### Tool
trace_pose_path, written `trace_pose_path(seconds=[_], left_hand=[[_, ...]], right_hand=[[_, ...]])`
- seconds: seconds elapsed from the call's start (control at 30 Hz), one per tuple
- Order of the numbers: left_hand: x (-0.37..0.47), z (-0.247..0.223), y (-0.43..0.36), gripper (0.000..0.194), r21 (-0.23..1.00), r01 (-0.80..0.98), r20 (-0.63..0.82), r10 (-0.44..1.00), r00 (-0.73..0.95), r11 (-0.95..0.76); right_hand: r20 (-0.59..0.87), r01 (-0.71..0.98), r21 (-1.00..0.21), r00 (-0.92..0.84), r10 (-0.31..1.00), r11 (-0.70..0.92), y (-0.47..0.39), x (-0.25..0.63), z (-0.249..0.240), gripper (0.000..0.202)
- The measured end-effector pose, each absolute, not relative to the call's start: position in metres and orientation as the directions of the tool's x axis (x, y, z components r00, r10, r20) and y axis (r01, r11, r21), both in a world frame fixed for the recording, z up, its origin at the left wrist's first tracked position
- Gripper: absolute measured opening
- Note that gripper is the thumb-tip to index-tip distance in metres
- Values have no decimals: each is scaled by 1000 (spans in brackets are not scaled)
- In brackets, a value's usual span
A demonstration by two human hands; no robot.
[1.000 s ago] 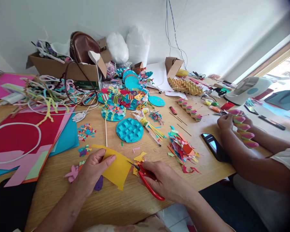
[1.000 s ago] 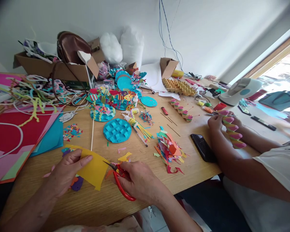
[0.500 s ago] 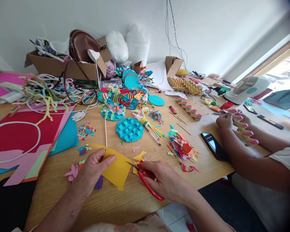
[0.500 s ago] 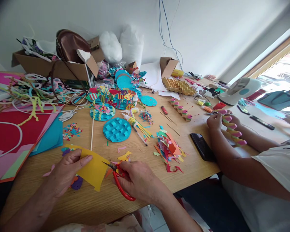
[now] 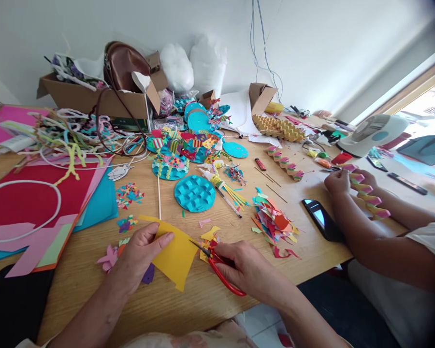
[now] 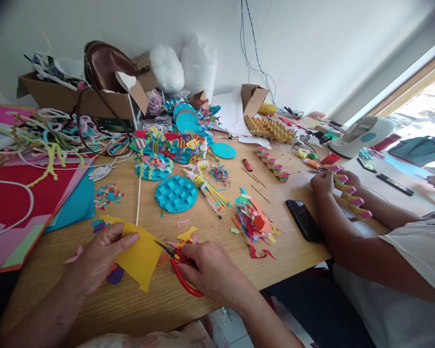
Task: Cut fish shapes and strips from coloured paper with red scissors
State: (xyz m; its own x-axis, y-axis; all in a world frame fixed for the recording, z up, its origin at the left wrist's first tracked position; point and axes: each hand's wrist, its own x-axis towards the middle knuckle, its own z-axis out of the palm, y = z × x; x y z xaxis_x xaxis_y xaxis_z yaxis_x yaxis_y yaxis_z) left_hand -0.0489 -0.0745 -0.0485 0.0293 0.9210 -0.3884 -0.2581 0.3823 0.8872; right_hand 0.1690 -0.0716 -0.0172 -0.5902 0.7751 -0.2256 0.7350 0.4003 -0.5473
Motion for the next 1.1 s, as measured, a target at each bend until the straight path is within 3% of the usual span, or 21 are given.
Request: trace_pose_path(seconds=[1.1], left_hand=[[-43, -54, -81, 19, 837, -271, -458, 879, 132, 476]], right_hand=[[-242, 687, -621, -627, 741, 378, -69, 162, -22, 20]])
